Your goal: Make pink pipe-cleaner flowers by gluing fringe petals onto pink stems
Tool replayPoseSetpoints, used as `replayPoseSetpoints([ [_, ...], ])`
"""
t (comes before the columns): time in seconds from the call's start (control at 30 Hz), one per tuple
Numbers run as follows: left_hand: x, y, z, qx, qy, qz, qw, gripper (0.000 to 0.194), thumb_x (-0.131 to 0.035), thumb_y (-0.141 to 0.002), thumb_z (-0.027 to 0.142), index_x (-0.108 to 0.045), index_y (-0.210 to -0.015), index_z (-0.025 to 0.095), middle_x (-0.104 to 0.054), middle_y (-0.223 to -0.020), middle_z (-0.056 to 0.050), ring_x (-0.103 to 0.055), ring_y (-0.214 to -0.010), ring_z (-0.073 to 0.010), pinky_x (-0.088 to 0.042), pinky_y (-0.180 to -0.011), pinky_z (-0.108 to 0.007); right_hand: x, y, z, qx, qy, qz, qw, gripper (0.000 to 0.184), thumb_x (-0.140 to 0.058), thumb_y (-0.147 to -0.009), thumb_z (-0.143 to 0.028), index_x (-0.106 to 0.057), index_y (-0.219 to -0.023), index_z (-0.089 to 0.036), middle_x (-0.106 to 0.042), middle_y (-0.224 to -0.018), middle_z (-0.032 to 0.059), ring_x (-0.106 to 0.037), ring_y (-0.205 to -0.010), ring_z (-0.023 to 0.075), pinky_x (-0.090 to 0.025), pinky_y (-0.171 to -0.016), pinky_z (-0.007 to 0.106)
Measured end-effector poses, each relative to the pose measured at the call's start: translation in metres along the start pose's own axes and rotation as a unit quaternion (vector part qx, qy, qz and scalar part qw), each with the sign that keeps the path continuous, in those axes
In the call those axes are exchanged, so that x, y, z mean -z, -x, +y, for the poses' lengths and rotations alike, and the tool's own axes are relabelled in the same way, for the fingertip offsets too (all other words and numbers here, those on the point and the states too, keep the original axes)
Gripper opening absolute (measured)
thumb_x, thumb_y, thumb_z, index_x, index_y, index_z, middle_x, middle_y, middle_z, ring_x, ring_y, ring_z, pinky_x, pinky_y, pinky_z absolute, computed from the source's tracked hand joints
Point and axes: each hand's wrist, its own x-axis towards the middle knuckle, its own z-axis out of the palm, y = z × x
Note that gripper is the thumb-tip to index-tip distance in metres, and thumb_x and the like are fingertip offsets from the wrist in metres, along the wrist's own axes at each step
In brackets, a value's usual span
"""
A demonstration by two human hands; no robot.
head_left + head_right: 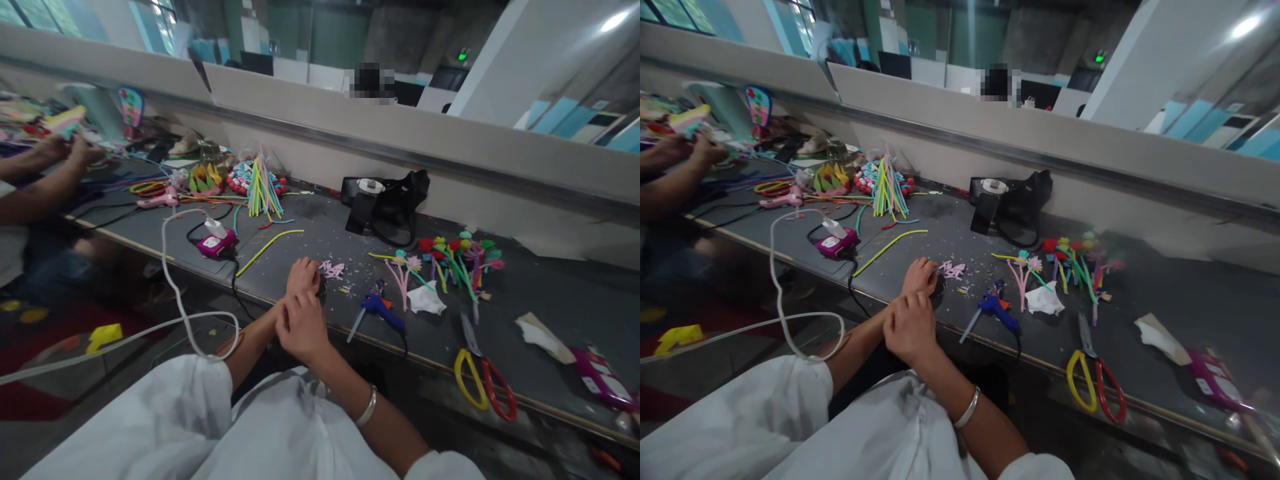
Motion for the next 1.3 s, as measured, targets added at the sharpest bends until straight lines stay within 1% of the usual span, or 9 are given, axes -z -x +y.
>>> replayPoseSetpoints([
  [0.17, 0.004, 0.002, 0.002, 0.02, -0.023, -0.008, 0.999, 0.027, -0.046, -0.087, 0.017, -0.062, -0.109, 0.017, -0.06, -0.105, -0.012, -0.05, -0.1, -0.0262, -0.04, -0.087, -0.041, -0.003, 0.011, 0.0, -0.017, -0.01, -0.006, 1.0, 0.038, -0.054, -0.072, -0.012, -0.057, -0.11, -0.011, -0.056, -0.113, 0.0156, -0.042, -0.107, 0.0292, -0.04, -0.094, 0.044],
  [0.27, 0.006, 0.005, 0.006, 0.03, -0.037, -0.01, 0.999, 0.028, -0.046, -0.088, 0.018, -0.061, -0.112, 0.017, -0.059, -0.107, -0.012, -0.048, -0.103, -0.0265, -0.039, -0.087, -0.041, -0.005, 0.02, 0.002, -0.013, -0.065, -0.001, 0.998, 0.037, -0.05, -0.067, -0.007, -0.057, -0.103, -0.012, -0.055, -0.108, 0.0136, -0.045, -0.102, 0.0267, -0.041, -0.095, 0.042],
  [0.37, 0.006, 0.005, 0.007, 0.039, -0.05, -0.019, 0.998, 0.026, -0.048, -0.087, 0.018, -0.062, -0.11, 0.018, -0.059, -0.107, -0.012, -0.048, -0.102, -0.0269, -0.038, -0.085, -0.041, -0.004, 0.016, 0.014, -0.032, -0.092, 0.03, 0.995, 0.035, -0.044, -0.068, -0.003, -0.055, -0.1, -0.015, -0.055, -0.105, 0.0111, -0.046, -0.102, 0.0246, -0.042, -0.096, 0.041],
  [0.47, 0.006, 0.004, 0.008, 0.042, -0.062, -0.029, 0.997, 0.024, -0.046, -0.088, 0.017, -0.063, -0.106, 0.019, -0.059, -0.106, -0.012, -0.047, -0.101, -0.0273, -0.038, -0.083, -0.041, -0.006, 0.011, 0.024, -0.059, -0.071, 0.069, 0.993, 0.047, -0.041, -0.07, -0.001, -0.051, -0.114, -0.012, -0.05, -0.12, 0.0142, -0.041, -0.117, 0.0265, -0.036, -0.103, 0.043],
  [0.73, 0.008, 0.008, 0.017, 0.021, -0.079, -0.025, 0.996, 0.024, -0.048, -0.086, 0.016, -0.061, -0.106, 0.017, -0.055, -0.109, -0.014, -0.044, -0.105, -0.029, -0.035, -0.088, -0.044, -0.014, 0.035, 0.006, -0.054, -0.165, 0.027, 0.984, 0.052, -0.042, -0.063, 0.002, -0.051, -0.112, -0.014, -0.05, -0.114, 0.0139, -0.049, -0.11, 0.0236, -0.044, -0.097, 0.038],
  [0.9, 0.006, 0.006, 0.017, 0.033, -0.092, -0.033, 0.995, 0.022, -0.045, -0.086, 0.015, -0.062, -0.101, 0.018, -0.056, -0.105, -0.014, -0.045, -0.102, -0.0289, -0.036, -0.085, -0.044, -0.013, 0.029, 0.009, -0.063, -0.15, 0.079, 0.983, 0.052, -0.042, -0.065, 0.0, -0.05, -0.114, -0.013, -0.05, -0.118, 0.0149, -0.044, -0.114, 0.0264, -0.037, -0.103, 0.046],
  [1.07, 0.011, 0.009, 0.022, 0.02, -0.089, -0.025, 0.996, 0.026, -0.044, -0.088, 0.018, -0.059, -0.11, 0.016, -0.055, -0.109, -0.015, -0.044, -0.105, -0.0296, -0.034, -0.088, -0.045, -0.016, 0.043, -0.008, -0.032, -0.184, 0.054, 0.981, 0.051, -0.041, -0.062, 0.002, -0.054, -0.109, -0.013, -0.052, -0.117, 0.015, -0.046, -0.112, 0.025, -0.04, -0.101, 0.043],
  [1.17, 0.012, 0.009, 0.025, 0.025, -0.091, -0.02, 0.995, 0.028, -0.042, -0.089, 0.018, -0.058, -0.112, 0.014, -0.055, -0.109, -0.016, -0.045, -0.104, -0.0301, -0.034, -0.087, -0.045, -0.008, 0.039, -0.014, -0.025, -0.207, 0.038, 0.977, 0.04, -0.041, -0.07, -0.001, -0.057, -0.104, -0.015, -0.057, -0.106, 0.0112, -0.051, -0.104, 0.0226, -0.044, -0.095, 0.039],
  [1.3, 0.013, 0.011, 0.029, 0.025, -0.094, -0.011, 0.995, 0.032, -0.039, -0.092, 0.02, -0.054, -0.119, 0.014, -0.054, -0.116, -0.016, -0.045, -0.105, -0.0301, -0.033, -0.088, -0.044, -0.011, 0.031, -0.02, 0.072, -0.143, 0.031, 0.987, 0.041, -0.048, -0.09, -0.027, -0.051, -0.128, -0.014, -0.056, -0.128, 0.014, -0.045, -0.122, 0.0257, -0.032, -0.108, 0.045],
])
